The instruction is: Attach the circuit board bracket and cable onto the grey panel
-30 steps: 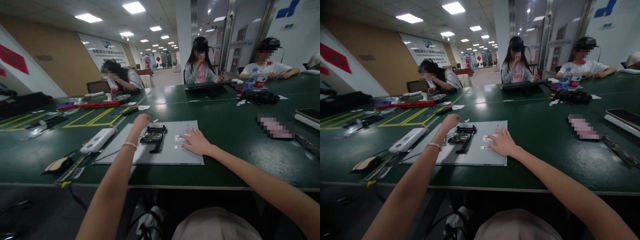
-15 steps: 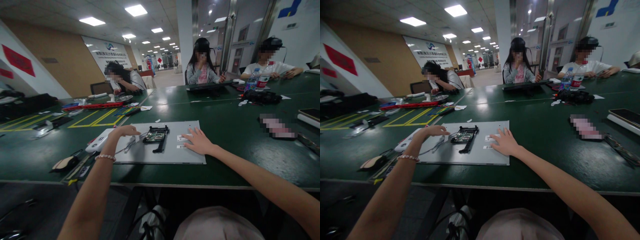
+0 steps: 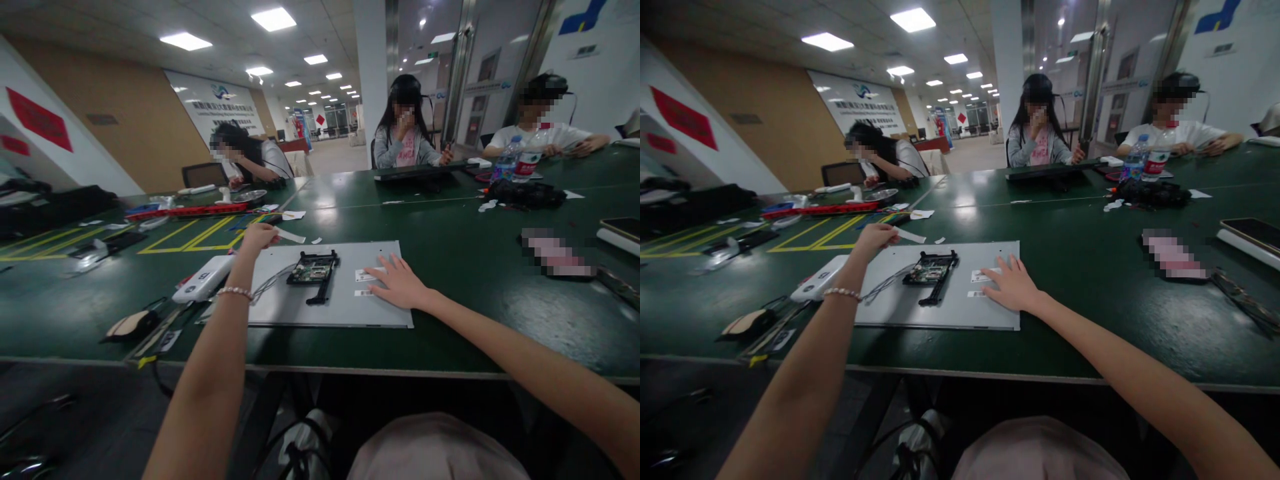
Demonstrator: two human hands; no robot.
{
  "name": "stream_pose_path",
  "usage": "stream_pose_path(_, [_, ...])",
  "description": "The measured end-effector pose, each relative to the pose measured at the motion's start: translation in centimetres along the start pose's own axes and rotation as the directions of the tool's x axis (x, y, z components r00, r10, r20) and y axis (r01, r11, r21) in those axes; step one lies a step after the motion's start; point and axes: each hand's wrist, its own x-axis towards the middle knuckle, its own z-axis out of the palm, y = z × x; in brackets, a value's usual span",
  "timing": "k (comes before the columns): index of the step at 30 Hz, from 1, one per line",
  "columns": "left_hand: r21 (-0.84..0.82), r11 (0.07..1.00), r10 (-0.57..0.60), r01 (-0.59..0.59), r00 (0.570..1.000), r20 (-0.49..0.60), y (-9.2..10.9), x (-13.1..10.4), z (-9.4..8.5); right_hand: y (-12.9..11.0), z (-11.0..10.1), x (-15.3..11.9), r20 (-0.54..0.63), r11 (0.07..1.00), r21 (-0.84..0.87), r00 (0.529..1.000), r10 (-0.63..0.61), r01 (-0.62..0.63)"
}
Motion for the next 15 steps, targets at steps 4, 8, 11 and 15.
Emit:
stream_pose_path(4, [-0.084,0.985,-0.147,0.148,0.989,0.013,1.1,0.3,3.5,0.1,0.0,0.1,-0.006,1.0,0.017,1.0,-0.002,0.003])
stream_pose_path(8, [-0.021,0.984,-0.178,0.179,0.983,0.052,0.7,0.0,4.8,0.3,0.0,0.2,-0.017,0.999,0.04,1.0,-0.012,0.012])
stream_pose_path(11, [0.15,0.986,-0.07,0.075,0.997,-0.035,0.4,-0.8,4.4,0.3,-0.1,0.1,-0.013,0.999,0.049,1.0,-0.014,0.015])
stream_pose_path(15, [0.4,0.895,0.207,-0.197,0.978,0.02,1.6,-3.5,4.8,0.3,-0.3,-0.1,0.002,0.998,0.057,1.0,-0.015,0.015])
